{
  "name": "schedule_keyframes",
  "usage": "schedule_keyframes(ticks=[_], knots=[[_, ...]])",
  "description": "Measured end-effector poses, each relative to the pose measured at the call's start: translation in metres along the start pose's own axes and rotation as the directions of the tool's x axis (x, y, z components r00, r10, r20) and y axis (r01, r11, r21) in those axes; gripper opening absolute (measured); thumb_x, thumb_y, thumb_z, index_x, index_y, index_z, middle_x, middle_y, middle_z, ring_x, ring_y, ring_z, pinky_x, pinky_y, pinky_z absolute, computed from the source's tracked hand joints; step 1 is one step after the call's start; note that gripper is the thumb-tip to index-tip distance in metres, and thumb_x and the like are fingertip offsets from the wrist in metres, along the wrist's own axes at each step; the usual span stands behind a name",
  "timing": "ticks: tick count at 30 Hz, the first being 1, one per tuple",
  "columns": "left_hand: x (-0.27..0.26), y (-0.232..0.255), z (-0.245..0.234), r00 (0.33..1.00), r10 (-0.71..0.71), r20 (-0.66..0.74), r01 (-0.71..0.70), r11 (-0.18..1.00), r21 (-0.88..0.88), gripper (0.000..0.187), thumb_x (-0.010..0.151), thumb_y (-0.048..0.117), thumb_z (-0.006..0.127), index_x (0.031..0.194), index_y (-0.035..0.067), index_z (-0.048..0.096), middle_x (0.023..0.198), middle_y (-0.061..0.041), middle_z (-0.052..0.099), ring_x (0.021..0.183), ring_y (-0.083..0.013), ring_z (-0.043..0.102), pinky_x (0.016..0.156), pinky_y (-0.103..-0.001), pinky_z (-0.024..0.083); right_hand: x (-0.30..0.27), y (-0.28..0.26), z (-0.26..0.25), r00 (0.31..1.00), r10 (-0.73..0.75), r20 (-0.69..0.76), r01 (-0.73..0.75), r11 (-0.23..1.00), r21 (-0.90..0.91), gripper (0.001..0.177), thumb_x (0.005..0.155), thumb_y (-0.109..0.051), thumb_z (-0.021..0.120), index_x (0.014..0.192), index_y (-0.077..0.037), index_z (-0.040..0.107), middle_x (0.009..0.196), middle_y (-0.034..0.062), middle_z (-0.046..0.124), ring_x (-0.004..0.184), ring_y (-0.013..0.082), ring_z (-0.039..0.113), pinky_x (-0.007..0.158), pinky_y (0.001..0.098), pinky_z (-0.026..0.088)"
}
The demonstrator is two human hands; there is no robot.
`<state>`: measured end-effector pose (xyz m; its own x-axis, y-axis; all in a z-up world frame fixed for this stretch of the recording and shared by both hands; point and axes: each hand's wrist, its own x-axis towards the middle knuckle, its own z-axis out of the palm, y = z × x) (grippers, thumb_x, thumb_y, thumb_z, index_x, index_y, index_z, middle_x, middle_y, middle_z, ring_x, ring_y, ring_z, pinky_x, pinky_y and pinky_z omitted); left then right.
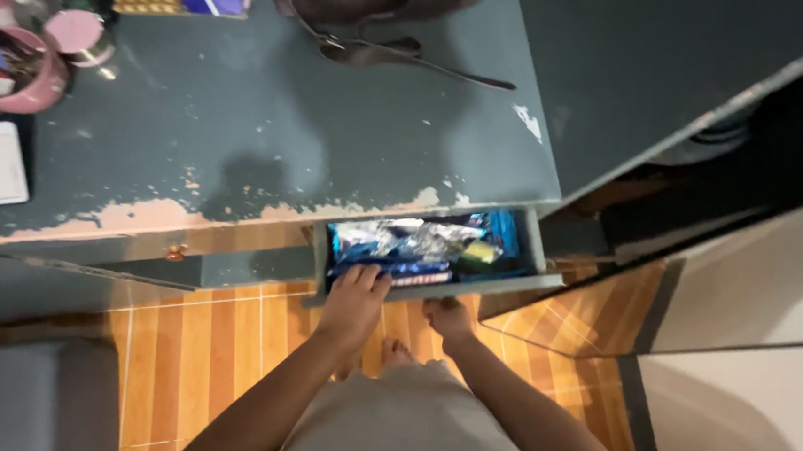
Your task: Preparing a trash bag by tearing it from a roll, unfolding it, and hanging it on a door handle
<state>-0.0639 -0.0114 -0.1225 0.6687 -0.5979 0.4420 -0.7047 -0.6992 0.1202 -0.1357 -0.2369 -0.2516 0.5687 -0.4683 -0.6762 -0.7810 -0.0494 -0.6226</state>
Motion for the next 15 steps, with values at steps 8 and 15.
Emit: schedule_keyframes(ticks=[8,15], knots=[[-0.013,0.046,-0.053,0.886,0.234,0.401,-0.139,0.958,-0.251,0.025,0.084,0.043,0.065,0.094,0.02,0.065,0.084,-0.008,0.056,0.075,-0.034,0.061,0.059,-0.047,0.046,-0.091,0.084,-0.028,0.949,-0.206,0.239,0.282,0.893,-0.35,0.021,0.076,-0.027,0.074,0.087,-0.01,0.069,0.073,0.0059,0.065,0.073,0.0224,0.061,0.068,0.0396,0.05],[0.05,0.065,-0.106,0.586,0.075,0.806,0.29,0.91,-0.296,0.024,0.093,0.026,0.068,0.112,0.012,0.068,0.105,-0.008,0.073,0.095,-0.0274,0.069,0.078,-0.045,0.056,-0.181,-0.032,-0.074,0.945,0.252,0.21,-0.203,0.952,-0.23,0.038,0.08,-0.035,0.072,0.113,-0.016,0.07,0.093,0.0037,0.069,0.081,0.0167,0.058,0.062,0.0337,0.043]])
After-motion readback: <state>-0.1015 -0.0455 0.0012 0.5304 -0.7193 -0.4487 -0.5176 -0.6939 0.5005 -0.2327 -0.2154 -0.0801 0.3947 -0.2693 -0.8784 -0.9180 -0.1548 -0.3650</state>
